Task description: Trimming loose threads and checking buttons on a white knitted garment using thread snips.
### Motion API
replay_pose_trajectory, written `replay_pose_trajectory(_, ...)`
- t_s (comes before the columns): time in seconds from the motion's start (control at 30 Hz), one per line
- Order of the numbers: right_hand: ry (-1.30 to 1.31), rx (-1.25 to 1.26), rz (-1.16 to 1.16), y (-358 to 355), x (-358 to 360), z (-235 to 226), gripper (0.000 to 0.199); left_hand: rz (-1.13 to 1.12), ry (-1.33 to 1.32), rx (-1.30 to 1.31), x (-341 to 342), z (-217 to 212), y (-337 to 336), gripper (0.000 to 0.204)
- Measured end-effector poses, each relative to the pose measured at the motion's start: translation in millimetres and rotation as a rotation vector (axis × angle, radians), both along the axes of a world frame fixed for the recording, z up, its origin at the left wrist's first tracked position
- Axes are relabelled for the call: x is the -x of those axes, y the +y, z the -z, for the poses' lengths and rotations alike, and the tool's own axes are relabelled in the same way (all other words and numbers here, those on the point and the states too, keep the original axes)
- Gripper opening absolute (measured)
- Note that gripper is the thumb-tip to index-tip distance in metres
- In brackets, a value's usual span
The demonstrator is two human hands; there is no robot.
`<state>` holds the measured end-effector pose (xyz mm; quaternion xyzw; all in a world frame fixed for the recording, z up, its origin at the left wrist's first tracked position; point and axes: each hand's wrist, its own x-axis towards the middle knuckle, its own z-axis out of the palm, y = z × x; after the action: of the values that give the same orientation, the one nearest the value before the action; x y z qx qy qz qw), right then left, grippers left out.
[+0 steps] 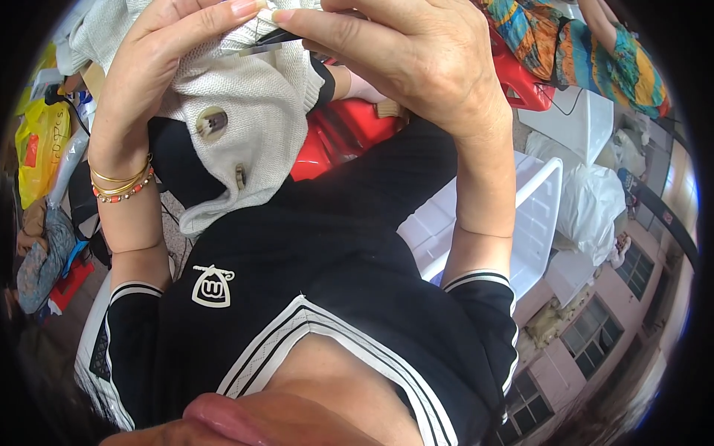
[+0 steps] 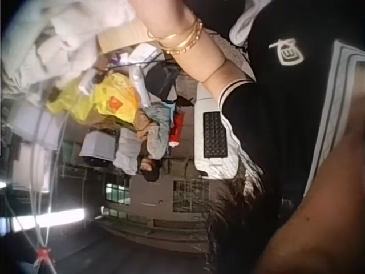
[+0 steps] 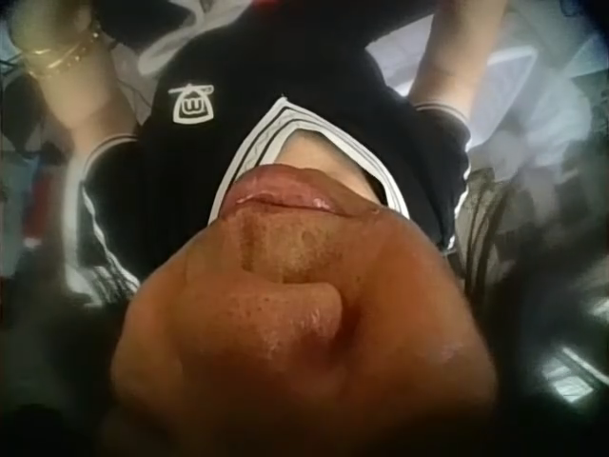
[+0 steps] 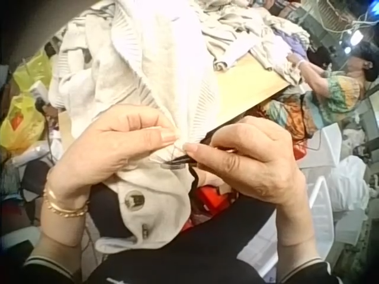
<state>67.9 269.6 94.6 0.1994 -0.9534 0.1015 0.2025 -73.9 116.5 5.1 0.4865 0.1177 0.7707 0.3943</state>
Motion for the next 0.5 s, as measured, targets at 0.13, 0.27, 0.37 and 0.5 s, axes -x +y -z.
replay_pose_trajectory(0.13,0.013,-0.043,-0.004,-2,1,0,0.030,-0.259,0.122,1.073,-12,-58,-31,0.018)
replay_pose_trajectory(0.27,-0.047,0.020,0.019,-6,2,-6,0.033,-0.135,0.074,0.559,-5,-17,-9,0.018)
replay_pose_trajectory(0.37,-0.070,-0.053,0.034,-3,0,-9,0.034,-0.127,0.084,0.558,-8,-39,-16,0.018)
replay_pose_trajectory(0.5,-0.021,-0.075,0.005,-10,2,-8,0.032,-0.274,0.142,1.099,-12,-58,-33,0.018)
